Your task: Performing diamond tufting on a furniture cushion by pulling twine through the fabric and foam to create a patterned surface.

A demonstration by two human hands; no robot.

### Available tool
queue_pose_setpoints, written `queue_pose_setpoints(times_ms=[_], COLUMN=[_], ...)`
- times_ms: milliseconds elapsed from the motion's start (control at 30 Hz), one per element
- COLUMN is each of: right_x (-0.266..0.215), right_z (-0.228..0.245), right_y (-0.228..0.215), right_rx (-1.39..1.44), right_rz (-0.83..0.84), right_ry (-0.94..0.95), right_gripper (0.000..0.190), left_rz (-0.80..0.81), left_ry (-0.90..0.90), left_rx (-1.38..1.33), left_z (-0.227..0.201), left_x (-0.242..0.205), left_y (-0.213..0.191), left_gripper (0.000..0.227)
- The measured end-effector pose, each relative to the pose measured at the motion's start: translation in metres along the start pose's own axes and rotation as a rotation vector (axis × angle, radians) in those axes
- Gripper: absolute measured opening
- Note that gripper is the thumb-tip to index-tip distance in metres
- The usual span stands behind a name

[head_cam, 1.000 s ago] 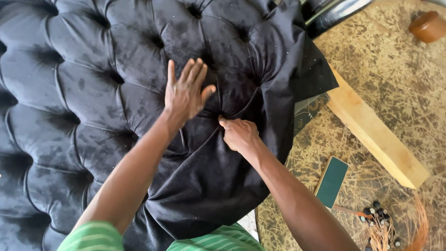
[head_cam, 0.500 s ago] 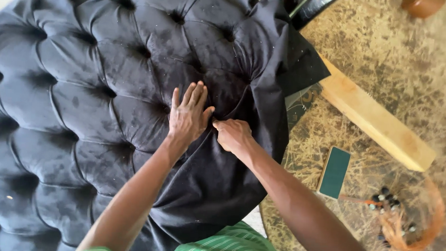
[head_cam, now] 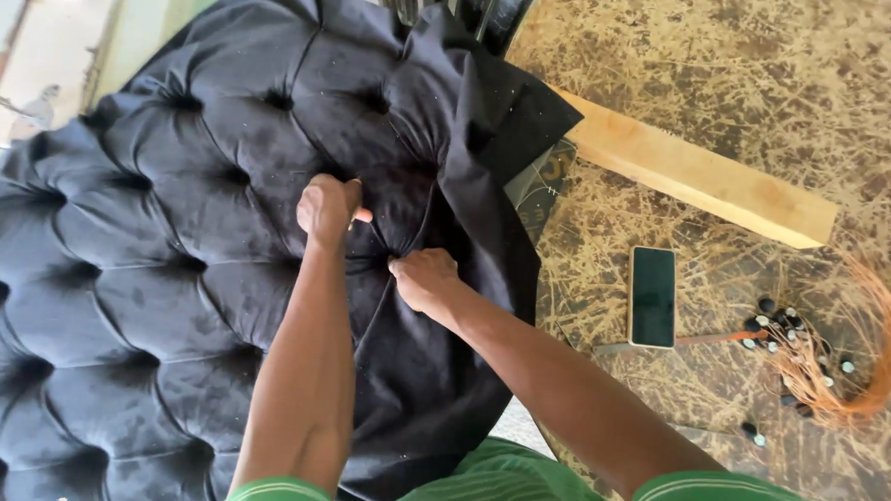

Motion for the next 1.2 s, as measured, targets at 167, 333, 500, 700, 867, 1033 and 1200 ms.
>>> queue_pose_setpoints(times_ms=[167,333,500,700,867,1033,1200], right_x=[0.014,0.010,0.001,-0.008,-0.011,-0.008,-0.025], right_z=[-0.003,-0.004,0.000,0.002,0.002,0.008,0.011], right_y=[0.009,0.013,0.010,0.000,-0.006,-0.012,-0.023], right_rx=[-0.022,-0.005,-0.021,-0.013,0.040,0.020,-0.065], right_rz=[-0.018,-0.057,-0.045,-0.092,-0.075,-0.131,-0.138], right_ry=[0.024,-0.025,-0.008,0.028,0.041,-0.031,-0.087], right_gripper=[0.038,0.036,0.035,0.036,0.038,0.033,0.033], left_rz=[-0.056,-0.157,-0.136,-0.186,-0.625,-0.648,-0.583], left_ry=[-0.011,0.063,0.134,0.223,0.481,0.567,0.550], left_rx=[-0.046,0.258,0.387,0.711,0.599,0.544,0.499], left_z=[0.004,-0.004,-0.024,-0.056,-0.024,-0.029,-0.026], left_x=[0.016,0.041,0.027,-0.055,-0.043,-0.085,-0.106], left_y=[0.006,0.018,0.015,-0.028,-0.008,-0.030,-0.019], left_gripper=[0.058,0.047,0.039,0.047,0.024,0.020,0.028])
Point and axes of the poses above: each hand's wrist, its own x-axis towards the middle knuckle, its own y-axis out of the palm, z = x × y, the point moved 8 cm from there along x, towards the middle knuckle, and after that the axes turned 10 degrees about z, right-handed, at the moved point
